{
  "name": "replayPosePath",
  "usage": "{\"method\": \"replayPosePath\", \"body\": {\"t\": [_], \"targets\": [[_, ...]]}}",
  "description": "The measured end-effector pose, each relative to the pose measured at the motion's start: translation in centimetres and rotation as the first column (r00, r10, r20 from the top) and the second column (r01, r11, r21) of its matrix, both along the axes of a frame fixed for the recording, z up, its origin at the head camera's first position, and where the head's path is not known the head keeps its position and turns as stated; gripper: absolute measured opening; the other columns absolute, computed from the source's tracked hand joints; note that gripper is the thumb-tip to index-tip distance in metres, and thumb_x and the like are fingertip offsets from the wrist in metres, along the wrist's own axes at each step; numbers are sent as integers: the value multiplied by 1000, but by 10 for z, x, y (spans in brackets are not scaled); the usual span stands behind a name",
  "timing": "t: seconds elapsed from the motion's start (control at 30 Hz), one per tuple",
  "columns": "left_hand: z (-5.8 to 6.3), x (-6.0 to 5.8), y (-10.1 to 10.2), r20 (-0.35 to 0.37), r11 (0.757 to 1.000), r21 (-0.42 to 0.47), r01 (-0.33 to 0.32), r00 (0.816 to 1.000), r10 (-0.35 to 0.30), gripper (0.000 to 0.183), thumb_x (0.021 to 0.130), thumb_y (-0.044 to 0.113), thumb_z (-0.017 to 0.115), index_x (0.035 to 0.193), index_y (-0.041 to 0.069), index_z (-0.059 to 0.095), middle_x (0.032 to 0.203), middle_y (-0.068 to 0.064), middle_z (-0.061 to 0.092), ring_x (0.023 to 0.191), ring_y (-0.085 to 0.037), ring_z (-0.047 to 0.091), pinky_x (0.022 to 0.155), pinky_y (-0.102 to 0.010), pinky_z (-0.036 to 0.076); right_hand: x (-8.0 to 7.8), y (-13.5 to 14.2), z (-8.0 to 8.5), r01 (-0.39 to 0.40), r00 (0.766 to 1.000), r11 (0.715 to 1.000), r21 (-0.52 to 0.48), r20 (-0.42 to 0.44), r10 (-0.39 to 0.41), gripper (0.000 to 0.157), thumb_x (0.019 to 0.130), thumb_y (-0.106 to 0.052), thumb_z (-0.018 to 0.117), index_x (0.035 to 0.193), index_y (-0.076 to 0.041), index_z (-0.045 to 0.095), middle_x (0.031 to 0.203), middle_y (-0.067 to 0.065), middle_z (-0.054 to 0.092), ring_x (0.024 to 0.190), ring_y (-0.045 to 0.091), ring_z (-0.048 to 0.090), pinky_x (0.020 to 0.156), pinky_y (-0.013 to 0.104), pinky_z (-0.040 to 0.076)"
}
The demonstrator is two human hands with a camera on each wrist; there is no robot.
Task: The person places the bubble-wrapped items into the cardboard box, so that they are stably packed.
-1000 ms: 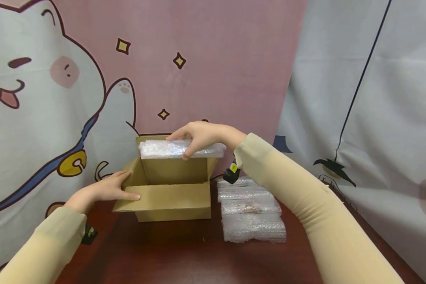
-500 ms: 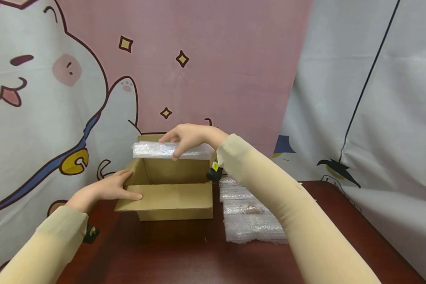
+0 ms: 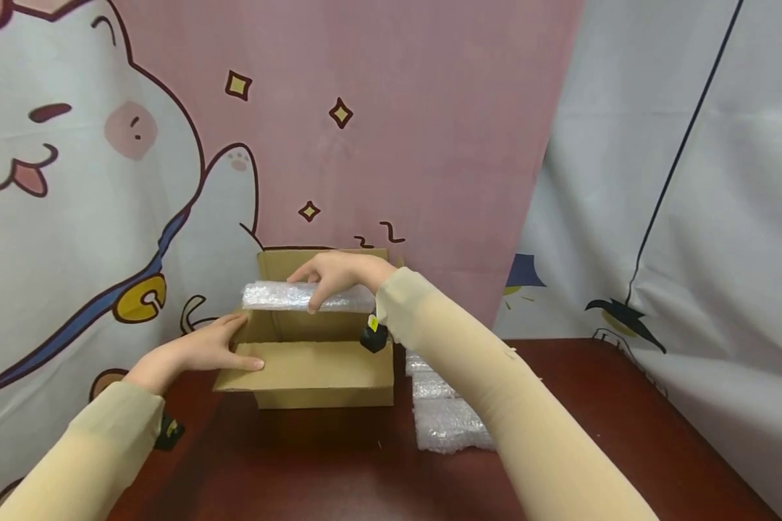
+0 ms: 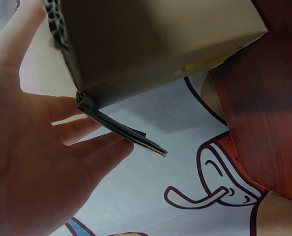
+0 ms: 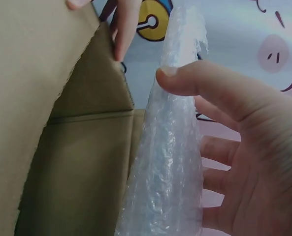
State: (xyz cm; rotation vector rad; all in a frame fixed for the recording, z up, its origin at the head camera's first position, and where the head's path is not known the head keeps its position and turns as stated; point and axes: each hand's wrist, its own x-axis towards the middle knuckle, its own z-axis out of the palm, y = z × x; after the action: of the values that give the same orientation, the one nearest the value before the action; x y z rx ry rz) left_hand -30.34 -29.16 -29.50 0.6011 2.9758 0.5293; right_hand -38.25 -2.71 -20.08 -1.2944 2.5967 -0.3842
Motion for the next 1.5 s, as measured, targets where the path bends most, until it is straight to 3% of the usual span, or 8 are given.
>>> {"method": "replayPosePath", "body": {"t": [0.23,0.47,1.0,1.27,1.5], "targets": [[0,-1,-2,-24,1000,-19,-6,1000,6,111,80,55,73,145,-18,21,146,-41,21,132,-56,25,102,-66,29,-7,-3,-14,34,998,999,4,49,-34,68,79,-24,77,142,-23,52,125,5,60,112,14,54,90,27,45],[-3,-3,-1,-15,1000,-15,-10,1000,10,112,79,55,73,145,-18,20,146,-41,21,132,-56,25,102,-66,28,-9,-4,-26,50,995,998,31,84,-52,67,81,-22,76,143,-23,51,139,4,53,124,19,49,98,31,43],[-4,-2,-1,-19,1000,-11,-11,1000,10,111,79,55,73,145,-17,21,147,-40,21,134,-56,23,103,-66,27,-17,1,-44,112,981,992,61,149,-120,64,83,-23,76,142,-24,52,146,0,47,123,15,49,101,33,40],[-3,-1,0,-10,1000,-6,-15,1000,15,112,79,55,73,145,-17,21,147,-41,20,134,-56,22,103,-66,27,-16,-1,-49,130,969,990,62,201,-140,62,82,-22,76,140,-25,54,150,-2,42,134,19,39,106,36,35],[-2,1,1,-8,1000,-2,-15,1000,15,111,79,55,73,146,-17,21,147,-41,20,134,-56,22,104,-66,26,-16,-6,-60,140,962,988,63,226,-151,61,83,-21,76,139,-25,55,150,0,41,136,21,37,106,37,36]]}}
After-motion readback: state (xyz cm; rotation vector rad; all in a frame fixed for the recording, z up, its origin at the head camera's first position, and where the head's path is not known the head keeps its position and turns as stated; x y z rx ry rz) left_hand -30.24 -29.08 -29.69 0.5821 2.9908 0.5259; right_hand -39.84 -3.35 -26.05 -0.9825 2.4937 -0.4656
